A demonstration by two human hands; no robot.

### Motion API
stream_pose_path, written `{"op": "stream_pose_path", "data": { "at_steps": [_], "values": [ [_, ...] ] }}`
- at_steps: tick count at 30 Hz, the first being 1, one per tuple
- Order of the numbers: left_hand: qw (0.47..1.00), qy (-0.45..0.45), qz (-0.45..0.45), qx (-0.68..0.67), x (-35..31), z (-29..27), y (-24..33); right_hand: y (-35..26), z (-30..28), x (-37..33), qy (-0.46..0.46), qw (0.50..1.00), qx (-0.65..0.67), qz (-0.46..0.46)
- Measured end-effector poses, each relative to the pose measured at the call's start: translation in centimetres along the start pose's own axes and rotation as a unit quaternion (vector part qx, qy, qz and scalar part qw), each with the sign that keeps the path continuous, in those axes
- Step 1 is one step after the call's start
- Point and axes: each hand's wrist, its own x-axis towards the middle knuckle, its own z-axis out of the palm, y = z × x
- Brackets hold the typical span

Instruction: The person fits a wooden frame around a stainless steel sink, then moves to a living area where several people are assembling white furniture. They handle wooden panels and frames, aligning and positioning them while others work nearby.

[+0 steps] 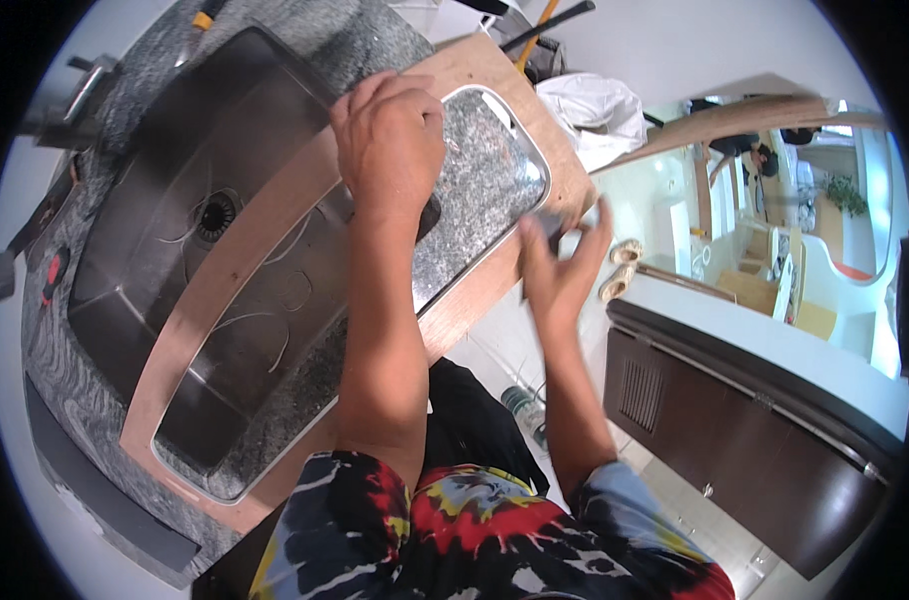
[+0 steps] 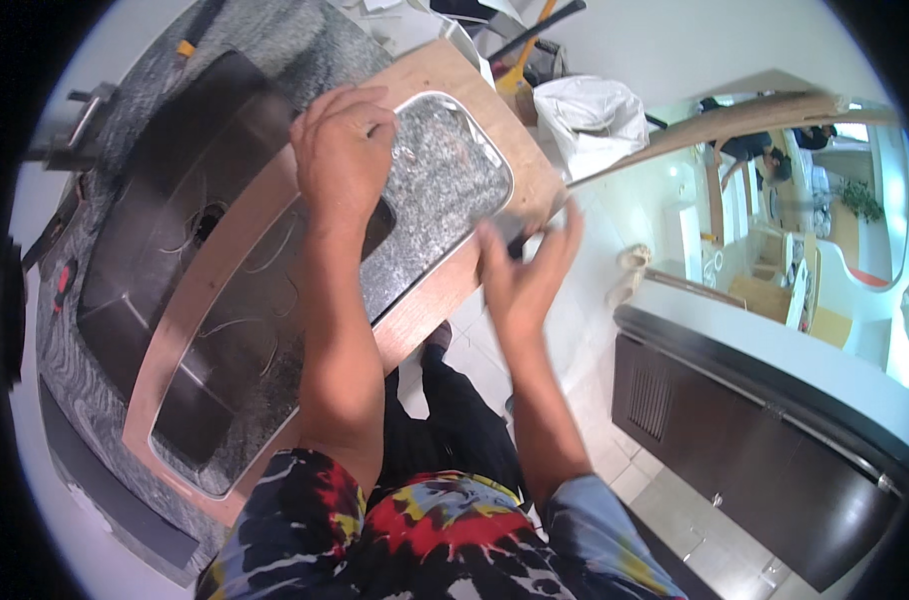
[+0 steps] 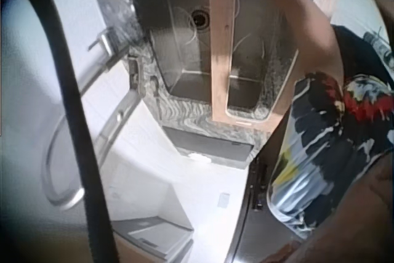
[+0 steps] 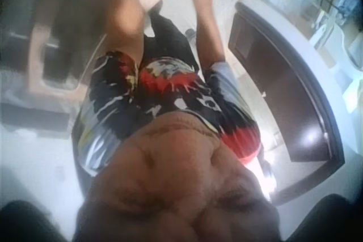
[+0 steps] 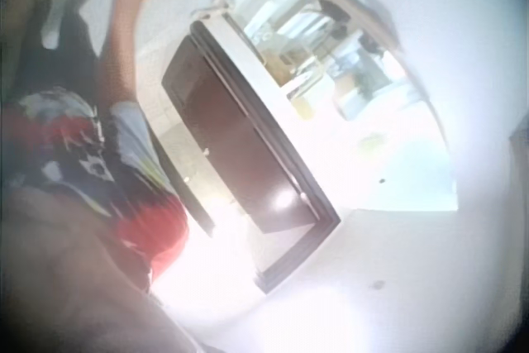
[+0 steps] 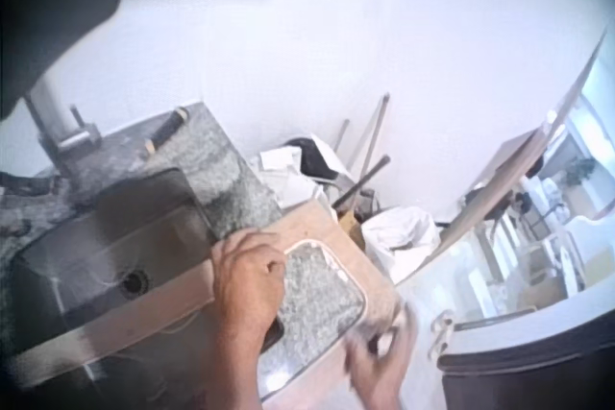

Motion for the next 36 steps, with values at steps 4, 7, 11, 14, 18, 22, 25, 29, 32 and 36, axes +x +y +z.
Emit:
{"op": "stream_pose_path", "data": {
  "at_steps": [4, 7, 11, 14, 18, 22, 25, 29, 32, 36],
  "values": [
    [1.000, -0.017, -0.009, 0.003, -0.5, 0.0, 0.9, -1.2, -2.5, -0.5, -0.075, 0.996, 0.013, 0.040],
    [0.997, -0.064, 0.042, 0.000, -0.6, -0.3, 0.5, 4.7, -3.9, 4.5, 0.001, 0.996, 0.085, 0.039],
    [0.949, -0.163, 0.120, 0.240, -1.1, -0.8, 0.5, 4.5, -7.7, 9.8, -0.100, 0.984, 0.136, 0.054],
    [0.941, -0.191, 0.094, 0.264, -2.1, -1.6, 1.9, 3.2, -5.3, 11.7, -0.195, 0.957, -0.022, -0.214],
    [0.933, -0.221, 0.012, 0.284, -3.6, -2.3, 4.4, 0.5, 2.0, 15.6, -0.194, 0.915, -0.007, -0.355],
    [0.950, -0.169, -0.070, 0.254, -7.3, -3.4, 8.4, -1.1, 7.0, 17.8, -0.218, 0.856, 0.002, -0.469],
    [0.945, -0.098, -0.194, 0.245, -11.4, -4.1, 12.2, -0.1, 7.3, 17.7, -0.256, 0.831, 0.033, -0.493],
    [0.921, -0.048, -0.256, 0.290, -17.0, -3.7, 13.1, 0.4, 6.6, 17.9, -0.264, 0.817, 0.061, -0.510],
    [0.914, -0.024, -0.247, 0.320, -17.8, -3.5, 13.0, 0.7, 6.5, 18.1, -0.277, 0.806, 0.062, -0.519],
    [0.919, -0.010, -0.254, 0.302, -17.5, -3.2, 13.0, 0.4, 6.4, 17.9, -0.274, 0.821, 0.064, -0.497]
  ]
}}
